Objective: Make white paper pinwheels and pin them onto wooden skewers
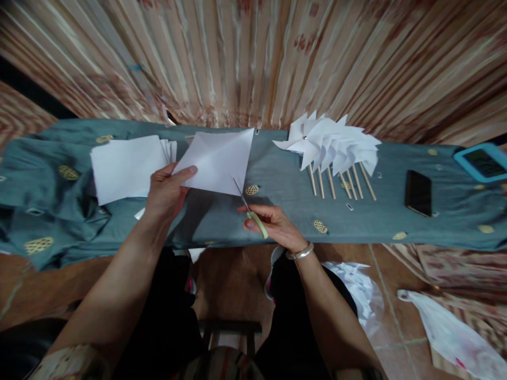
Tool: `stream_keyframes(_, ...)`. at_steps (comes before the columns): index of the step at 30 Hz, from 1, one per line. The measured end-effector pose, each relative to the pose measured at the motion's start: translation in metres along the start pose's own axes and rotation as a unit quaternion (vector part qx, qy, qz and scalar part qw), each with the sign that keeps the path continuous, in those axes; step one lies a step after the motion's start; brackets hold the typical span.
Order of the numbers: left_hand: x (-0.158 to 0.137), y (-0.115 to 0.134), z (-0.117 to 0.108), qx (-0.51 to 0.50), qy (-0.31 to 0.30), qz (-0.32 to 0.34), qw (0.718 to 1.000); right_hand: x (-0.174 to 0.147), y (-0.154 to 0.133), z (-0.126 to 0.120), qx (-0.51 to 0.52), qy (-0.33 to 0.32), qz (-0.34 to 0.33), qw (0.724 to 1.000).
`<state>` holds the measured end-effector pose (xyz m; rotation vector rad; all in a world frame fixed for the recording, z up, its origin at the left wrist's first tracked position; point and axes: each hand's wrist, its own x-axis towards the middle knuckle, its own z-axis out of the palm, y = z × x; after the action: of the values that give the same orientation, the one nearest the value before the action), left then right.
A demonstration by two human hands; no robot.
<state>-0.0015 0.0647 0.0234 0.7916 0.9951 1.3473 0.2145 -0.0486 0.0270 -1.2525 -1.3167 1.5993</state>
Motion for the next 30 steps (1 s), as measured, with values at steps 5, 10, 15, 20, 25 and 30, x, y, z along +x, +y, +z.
stream_keyframes(5,0.0001,-0.0001,0.0002,0.002,0.009,-0.008,1.0,0.0001,0.0003,-0.0002,0.001,0.001,-0.006,1.0)
stream_keyframes(10,-0.0008,0.0004,0.0009,0.004,0.006,-0.011,1.0,0.0005,0.0009,0.0002,0.002,0.004,-0.006,1.0)
stream_keyframes(15,-0.0013,0.0,0.0006,0.006,-0.002,-0.006,1.0,0.0004,0.0008,-0.0001,-0.006,-0.001,-0.014,1.0)
stream_keyframes(20,-0.0009,-0.0007,-0.0001,0.006,0.0,-0.002,1.0,-0.0006,-0.0014,-0.0001,-0.022,0.0,-0.011,1.0)
stream_keyframes(25,-0.0011,-0.0002,0.001,-0.001,0.001,-0.006,1.0,-0.0005,-0.0016,0.0006,-0.008,0.003,-0.003,1.0)
stream_keyframes(30,-0.0013,0.0007,0.002,0.001,0.006,-0.014,1.0,-0.0003,-0.0007,0.0001,-0.008,0.004,-0.001,1.0)
